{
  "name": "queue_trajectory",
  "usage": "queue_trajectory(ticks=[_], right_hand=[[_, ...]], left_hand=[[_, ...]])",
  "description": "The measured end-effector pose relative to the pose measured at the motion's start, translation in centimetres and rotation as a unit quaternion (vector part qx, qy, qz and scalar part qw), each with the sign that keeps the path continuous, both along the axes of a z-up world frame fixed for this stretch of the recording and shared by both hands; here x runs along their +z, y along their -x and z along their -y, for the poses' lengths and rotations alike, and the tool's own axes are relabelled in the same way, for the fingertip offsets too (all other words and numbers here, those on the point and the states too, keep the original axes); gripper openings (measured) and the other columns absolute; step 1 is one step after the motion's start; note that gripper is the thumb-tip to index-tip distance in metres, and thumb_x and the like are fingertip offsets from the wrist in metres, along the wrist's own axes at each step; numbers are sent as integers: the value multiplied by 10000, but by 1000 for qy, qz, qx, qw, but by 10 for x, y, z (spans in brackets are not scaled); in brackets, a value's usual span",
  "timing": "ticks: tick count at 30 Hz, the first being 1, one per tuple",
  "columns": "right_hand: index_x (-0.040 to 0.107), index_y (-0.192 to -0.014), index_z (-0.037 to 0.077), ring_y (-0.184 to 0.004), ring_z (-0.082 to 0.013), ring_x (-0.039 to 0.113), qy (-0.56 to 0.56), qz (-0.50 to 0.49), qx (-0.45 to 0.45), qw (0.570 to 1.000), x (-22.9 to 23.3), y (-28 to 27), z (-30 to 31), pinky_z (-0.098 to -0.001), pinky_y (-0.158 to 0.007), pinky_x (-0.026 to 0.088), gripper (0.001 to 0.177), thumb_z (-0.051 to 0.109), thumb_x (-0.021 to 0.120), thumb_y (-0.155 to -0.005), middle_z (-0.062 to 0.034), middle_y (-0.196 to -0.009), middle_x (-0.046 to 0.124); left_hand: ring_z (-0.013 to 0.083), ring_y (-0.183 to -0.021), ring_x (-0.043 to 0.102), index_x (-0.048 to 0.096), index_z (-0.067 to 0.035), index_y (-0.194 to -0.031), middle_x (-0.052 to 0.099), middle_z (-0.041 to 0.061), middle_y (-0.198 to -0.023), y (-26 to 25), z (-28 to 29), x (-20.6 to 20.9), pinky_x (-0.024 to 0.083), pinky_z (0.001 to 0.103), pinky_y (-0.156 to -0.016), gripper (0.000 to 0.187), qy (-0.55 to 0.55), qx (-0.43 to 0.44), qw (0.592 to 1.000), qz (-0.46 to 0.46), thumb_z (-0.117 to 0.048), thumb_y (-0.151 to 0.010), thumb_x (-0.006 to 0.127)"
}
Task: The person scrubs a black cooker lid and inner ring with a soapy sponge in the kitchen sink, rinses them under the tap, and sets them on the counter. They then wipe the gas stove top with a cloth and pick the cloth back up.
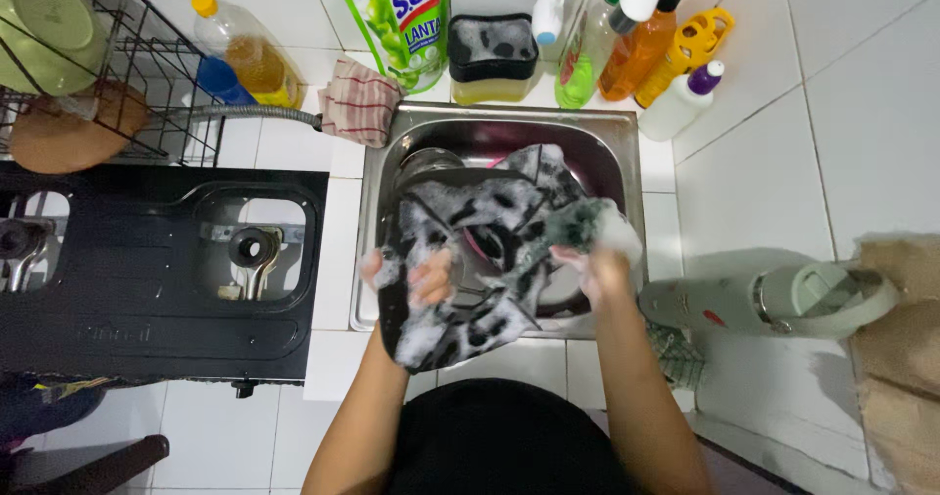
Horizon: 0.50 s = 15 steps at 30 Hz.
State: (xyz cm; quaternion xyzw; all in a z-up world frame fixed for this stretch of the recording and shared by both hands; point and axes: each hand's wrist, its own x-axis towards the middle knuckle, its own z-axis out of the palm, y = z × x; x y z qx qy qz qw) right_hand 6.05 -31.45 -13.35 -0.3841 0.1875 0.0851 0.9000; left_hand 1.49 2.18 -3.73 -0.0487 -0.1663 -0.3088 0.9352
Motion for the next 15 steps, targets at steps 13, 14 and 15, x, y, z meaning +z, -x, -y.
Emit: queue_trajectory(ticks=[13,14,15], right_hand=[[542,-1432,65,-1391,-306,532,325,261,175,892,70,-190,-96,-384,-1150,406,503,375,378,-1071,-127,-1474,599],[562,-1423,61,-1413,-302,517,383,326,206,839,72,-211,-102,-362,-1191,374,509,385,380,-1076,-119,-1493,597],[570,-1405,54,-1318,-303,546,188,269,139,934,72,-230,-107,-374,-1149,422,485,390,403,-1097,-127,-1413,613]], left_hand=[[136,-561,410,513,57,-1056,474,12,-676,-12,-74,-67,333,255,-555,852,-98,137,982,-88,-739,-779,635],[135,-560,411,513,53,-1050,474,14,-677,-17,-77,-73,333,254,-550,847,-96,137,983,-81,-740,-779,634],[133,-558,412,513,49,-1043,474,15,-679,-22,-80,-79,333,253,-545,841,-93,136,983,-74,-741,-779,633]])
